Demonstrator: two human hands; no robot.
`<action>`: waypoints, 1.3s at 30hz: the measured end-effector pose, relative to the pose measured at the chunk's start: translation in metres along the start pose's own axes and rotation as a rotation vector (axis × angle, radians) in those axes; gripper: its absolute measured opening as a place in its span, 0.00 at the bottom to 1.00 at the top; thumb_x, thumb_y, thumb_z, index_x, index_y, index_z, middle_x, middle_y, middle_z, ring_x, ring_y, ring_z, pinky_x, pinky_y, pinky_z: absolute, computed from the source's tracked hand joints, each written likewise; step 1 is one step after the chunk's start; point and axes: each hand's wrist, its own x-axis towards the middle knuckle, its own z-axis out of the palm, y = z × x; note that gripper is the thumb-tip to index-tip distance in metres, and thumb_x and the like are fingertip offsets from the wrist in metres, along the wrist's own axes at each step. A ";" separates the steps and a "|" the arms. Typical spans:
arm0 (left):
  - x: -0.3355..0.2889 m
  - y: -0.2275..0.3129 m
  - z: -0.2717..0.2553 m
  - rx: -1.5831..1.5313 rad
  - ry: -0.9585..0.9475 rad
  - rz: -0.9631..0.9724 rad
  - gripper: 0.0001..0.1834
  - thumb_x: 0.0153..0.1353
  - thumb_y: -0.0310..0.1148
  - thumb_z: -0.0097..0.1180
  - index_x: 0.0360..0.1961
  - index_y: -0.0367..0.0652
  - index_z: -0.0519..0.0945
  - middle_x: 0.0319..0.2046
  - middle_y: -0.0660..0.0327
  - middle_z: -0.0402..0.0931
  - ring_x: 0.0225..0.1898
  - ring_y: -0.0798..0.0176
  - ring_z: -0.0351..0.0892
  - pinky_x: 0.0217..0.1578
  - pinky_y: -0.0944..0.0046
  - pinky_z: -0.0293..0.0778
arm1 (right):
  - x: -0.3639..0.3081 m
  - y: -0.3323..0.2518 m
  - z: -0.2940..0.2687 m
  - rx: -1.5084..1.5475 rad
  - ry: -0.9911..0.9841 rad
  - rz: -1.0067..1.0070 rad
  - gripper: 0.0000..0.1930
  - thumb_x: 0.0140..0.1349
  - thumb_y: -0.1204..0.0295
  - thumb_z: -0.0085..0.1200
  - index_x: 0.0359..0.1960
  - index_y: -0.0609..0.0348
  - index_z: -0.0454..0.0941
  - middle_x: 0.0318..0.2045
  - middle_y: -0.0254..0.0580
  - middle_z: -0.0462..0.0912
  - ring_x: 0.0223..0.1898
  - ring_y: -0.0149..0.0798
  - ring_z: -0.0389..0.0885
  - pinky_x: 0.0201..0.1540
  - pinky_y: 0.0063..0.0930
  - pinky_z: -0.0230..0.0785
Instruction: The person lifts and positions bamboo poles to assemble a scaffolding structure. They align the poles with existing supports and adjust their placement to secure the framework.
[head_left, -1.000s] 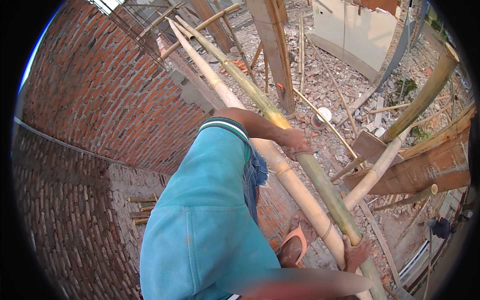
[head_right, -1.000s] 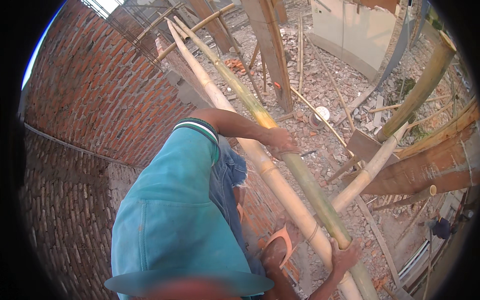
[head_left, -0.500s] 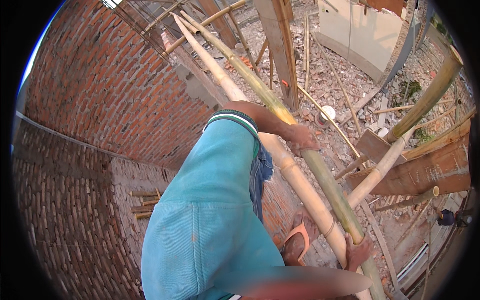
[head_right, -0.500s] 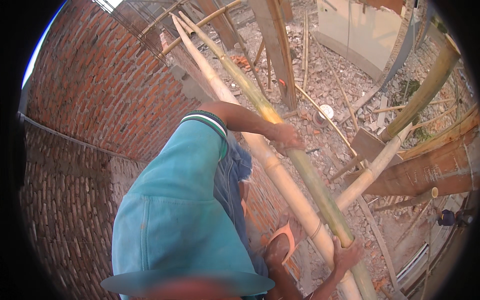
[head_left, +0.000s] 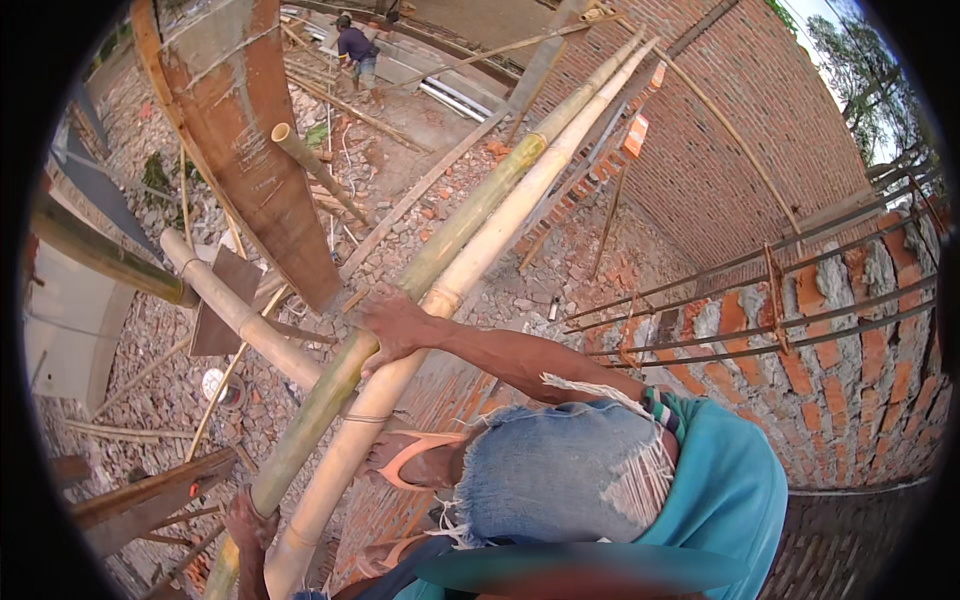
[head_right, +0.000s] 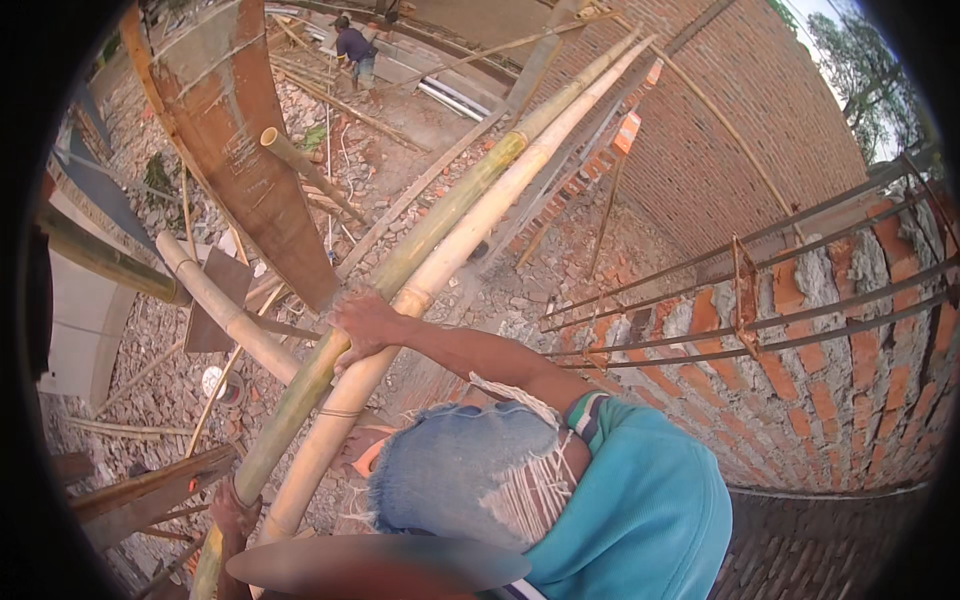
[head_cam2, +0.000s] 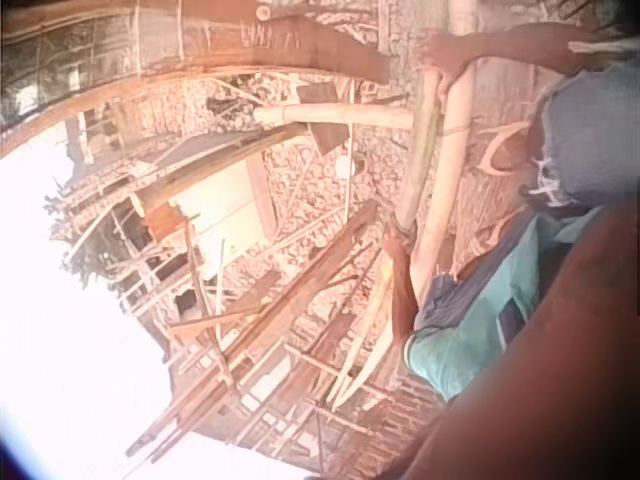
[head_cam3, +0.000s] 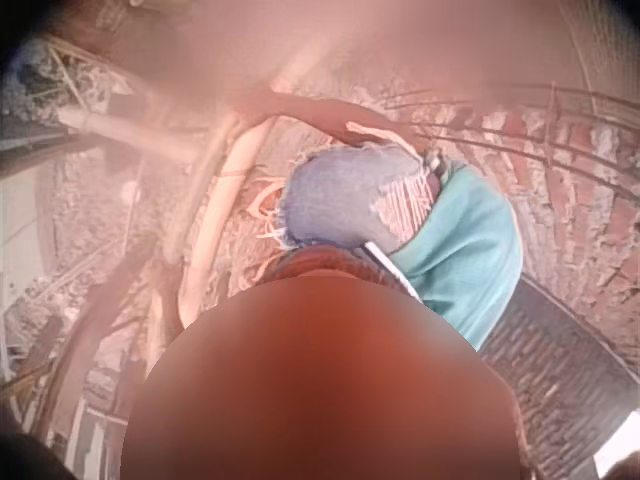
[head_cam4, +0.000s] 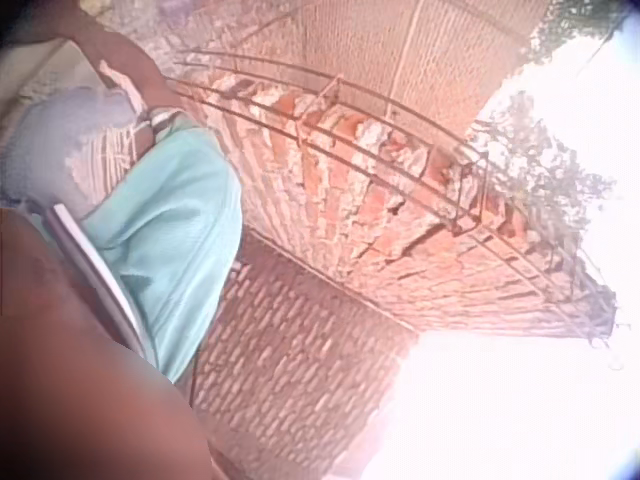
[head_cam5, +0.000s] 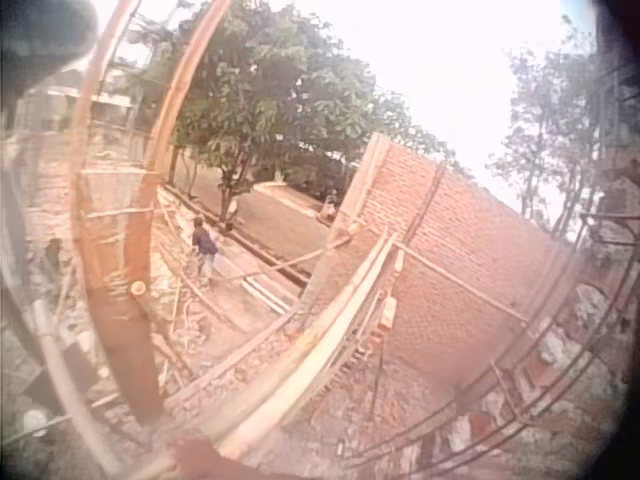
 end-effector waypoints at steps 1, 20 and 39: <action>-0.001 -0.001 0.001 -0.001 0.013 0.000 0.35 0.43 0.42 0.70 0.54 0.41 0.75 0.39 0.48 0.80 0.41 0.40 0.81 0.40 0.43 0.79 | 0.001 -0.001 -0.001 0.014 -0.056 0.003 0.50 0.40 0.25 0.61 0.50 0.59 0.81 0.48 0.52 0.81 0.57 0.51 0.76 0.65 0.55 0.56; -0.005 0.000 -0.003 -0.058 -0.011 -0.012 0.36 0.43 0.42 0.72 0.55 0.43 0.75 0.41 0.49 0.81 0.44 0.40 0.82 0.43 0.44 0.79 | 0.002 -0.001 0.006 0.039 -0.110 -0.007 0.52 0.42 0.24 0.59 0.57 0.56 0.78 0.51 0.49 0.79 0.61 0.51 0.72 0.70 0.57 0.50; -0.004 -0.016 0.009 -0.082 -0.137 -0.146 0.49 0.40 0.48 0.74 0.63 0.34 0.70 0.45 0.42 0.81 0.48 0.36 0.81 0.48 0.43 0.77 | -0.007 0.004 0.012 0.045 0.099 -0.012 0.50 0.43 0.23 0.55 0.49 0.61 0.82 0.47 0.48 0.80 0.59 0.48 0.72 0.73 0.64 0.40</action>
